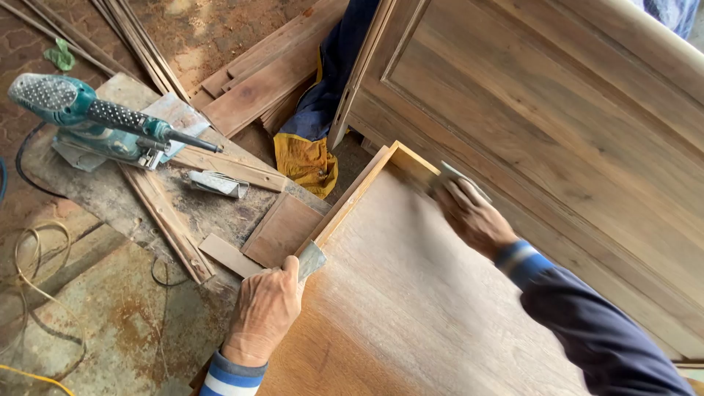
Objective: Hand sanding a large wooden board using pieces of sandpaper in both hands.
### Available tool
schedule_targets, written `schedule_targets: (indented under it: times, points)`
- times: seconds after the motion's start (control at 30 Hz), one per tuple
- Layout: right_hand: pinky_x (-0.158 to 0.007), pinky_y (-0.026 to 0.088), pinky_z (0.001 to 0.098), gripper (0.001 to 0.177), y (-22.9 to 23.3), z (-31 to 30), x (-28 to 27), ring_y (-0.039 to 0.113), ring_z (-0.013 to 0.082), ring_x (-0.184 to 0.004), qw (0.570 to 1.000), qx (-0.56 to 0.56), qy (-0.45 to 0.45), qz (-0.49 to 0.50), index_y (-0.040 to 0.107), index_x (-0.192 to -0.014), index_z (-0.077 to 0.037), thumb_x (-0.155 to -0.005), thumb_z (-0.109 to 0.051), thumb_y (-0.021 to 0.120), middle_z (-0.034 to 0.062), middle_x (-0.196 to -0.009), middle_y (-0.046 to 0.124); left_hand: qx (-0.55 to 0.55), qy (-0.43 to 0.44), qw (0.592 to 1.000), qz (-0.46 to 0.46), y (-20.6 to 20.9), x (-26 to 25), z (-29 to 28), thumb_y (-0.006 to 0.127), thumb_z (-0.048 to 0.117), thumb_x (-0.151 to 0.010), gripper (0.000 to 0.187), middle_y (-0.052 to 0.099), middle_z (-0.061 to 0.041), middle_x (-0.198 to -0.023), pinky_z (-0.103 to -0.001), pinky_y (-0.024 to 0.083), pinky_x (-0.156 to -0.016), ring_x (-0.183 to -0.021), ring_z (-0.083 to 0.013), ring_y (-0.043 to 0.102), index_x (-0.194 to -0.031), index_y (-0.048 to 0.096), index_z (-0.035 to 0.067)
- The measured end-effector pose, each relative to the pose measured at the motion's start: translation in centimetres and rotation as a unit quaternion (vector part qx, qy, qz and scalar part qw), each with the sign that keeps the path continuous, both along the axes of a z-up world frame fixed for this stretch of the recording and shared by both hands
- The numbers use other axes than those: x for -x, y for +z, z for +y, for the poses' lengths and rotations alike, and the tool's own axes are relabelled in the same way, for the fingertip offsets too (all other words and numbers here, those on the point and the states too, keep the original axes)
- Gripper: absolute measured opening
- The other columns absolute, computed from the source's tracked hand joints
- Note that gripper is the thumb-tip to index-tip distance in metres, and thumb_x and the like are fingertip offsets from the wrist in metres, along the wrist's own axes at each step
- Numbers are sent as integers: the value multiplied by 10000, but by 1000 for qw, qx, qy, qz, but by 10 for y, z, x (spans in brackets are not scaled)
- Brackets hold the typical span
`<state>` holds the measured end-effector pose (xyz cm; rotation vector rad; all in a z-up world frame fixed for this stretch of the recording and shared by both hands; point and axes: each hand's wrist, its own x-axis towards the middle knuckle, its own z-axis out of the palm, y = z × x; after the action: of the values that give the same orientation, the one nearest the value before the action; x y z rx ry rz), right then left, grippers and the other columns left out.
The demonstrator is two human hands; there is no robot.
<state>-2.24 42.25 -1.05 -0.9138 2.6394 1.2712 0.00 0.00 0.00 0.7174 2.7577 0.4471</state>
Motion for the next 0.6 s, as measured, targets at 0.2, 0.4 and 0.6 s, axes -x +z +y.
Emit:
schedule_targets:
  times: [0.2, 0.4, 0.6]
  points:
    - [-1211, 248, 413, 568, -11, -52, 54, 388, 274, -1445, 993, -91, 41, 63, 499, -1490, -98, -963, -302, 561, 116, -1605, 392, -51, 8, 992, 119, 13, -3, 1, 591, 207, -940, 190, 634, -144, -597, -418, 537, -510, -586, -291, 674, -846, 514, 61]
    - [-1209, 256, 442, 510, -12, 55, -82, 348, 339, -1451, 979, -149, -127, -56, 507, -1438, -38, -958, -211, 526, 183, -1595, 393, -8, 24, 999, -27, 11, 1, 4, 558, 203, -1001, 182, 646, -165, -623, -410, 561, -581, -597, -280, 700, -902, 513, 57]
    - [-1235, 352, 461, 500, 12, 75, -103, 450, 333, -1419, 935, 299, -167, 94, 502, -1438, -69, -953, -187, 519, 103, -1511, 495, -40, 21, 997, 64, 14, -2, 7, 591, 227, -944, 216, 647, -179, -621, -434, 548, -553, -623, -318, 697, -866, 518, 39]
